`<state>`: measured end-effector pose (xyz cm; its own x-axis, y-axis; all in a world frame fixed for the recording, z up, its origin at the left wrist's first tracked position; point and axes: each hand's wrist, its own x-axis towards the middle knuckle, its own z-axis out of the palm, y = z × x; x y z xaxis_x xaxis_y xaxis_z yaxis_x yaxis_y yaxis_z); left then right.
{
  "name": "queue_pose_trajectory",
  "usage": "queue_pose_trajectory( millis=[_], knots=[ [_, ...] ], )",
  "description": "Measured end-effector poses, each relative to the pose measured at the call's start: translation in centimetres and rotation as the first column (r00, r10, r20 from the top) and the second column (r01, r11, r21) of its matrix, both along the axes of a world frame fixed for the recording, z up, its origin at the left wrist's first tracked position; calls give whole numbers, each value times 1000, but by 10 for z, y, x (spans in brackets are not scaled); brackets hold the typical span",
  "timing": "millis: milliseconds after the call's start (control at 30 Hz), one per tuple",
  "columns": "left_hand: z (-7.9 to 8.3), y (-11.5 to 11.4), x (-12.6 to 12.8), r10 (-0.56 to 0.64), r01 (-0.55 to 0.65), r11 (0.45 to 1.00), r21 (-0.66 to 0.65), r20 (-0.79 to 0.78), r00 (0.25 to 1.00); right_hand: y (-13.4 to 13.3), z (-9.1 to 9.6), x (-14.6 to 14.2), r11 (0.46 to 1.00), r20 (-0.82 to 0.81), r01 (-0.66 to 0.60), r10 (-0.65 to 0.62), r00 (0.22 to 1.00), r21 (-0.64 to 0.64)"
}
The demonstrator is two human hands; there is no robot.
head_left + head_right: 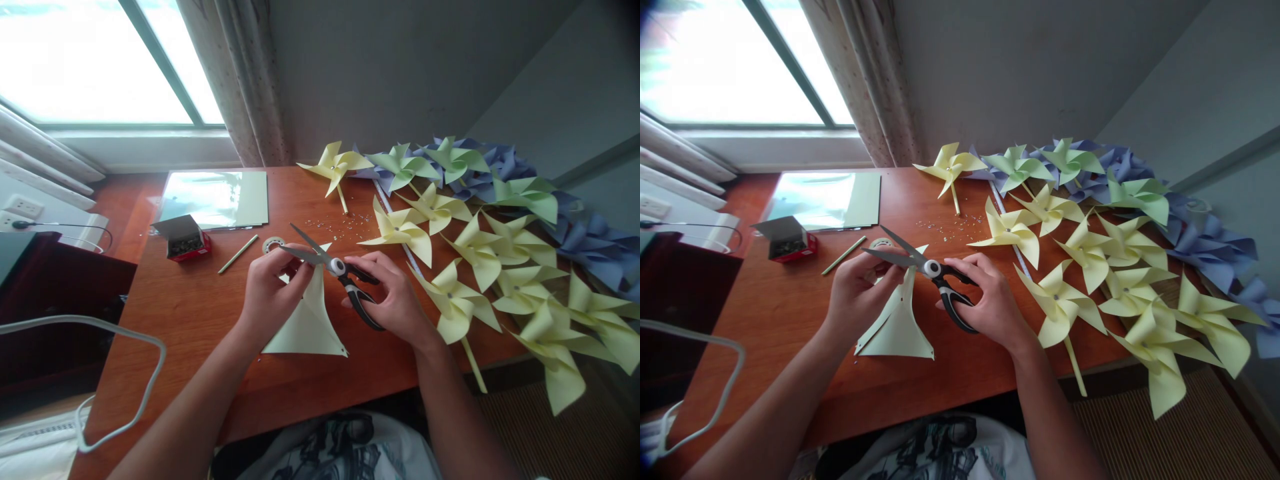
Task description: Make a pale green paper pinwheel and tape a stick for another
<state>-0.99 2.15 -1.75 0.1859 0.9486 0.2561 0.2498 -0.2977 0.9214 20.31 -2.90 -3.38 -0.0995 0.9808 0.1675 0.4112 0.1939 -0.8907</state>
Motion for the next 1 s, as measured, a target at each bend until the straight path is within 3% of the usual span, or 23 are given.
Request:
queue_pose_trajectory(
  millis=[1000],
  knots=[
    [1, 0, 1, 15, 13, 986, 163, -170, 985, 0, 2, 1, 1000, 24, 11, -12, 1000, 4]
  ],
)
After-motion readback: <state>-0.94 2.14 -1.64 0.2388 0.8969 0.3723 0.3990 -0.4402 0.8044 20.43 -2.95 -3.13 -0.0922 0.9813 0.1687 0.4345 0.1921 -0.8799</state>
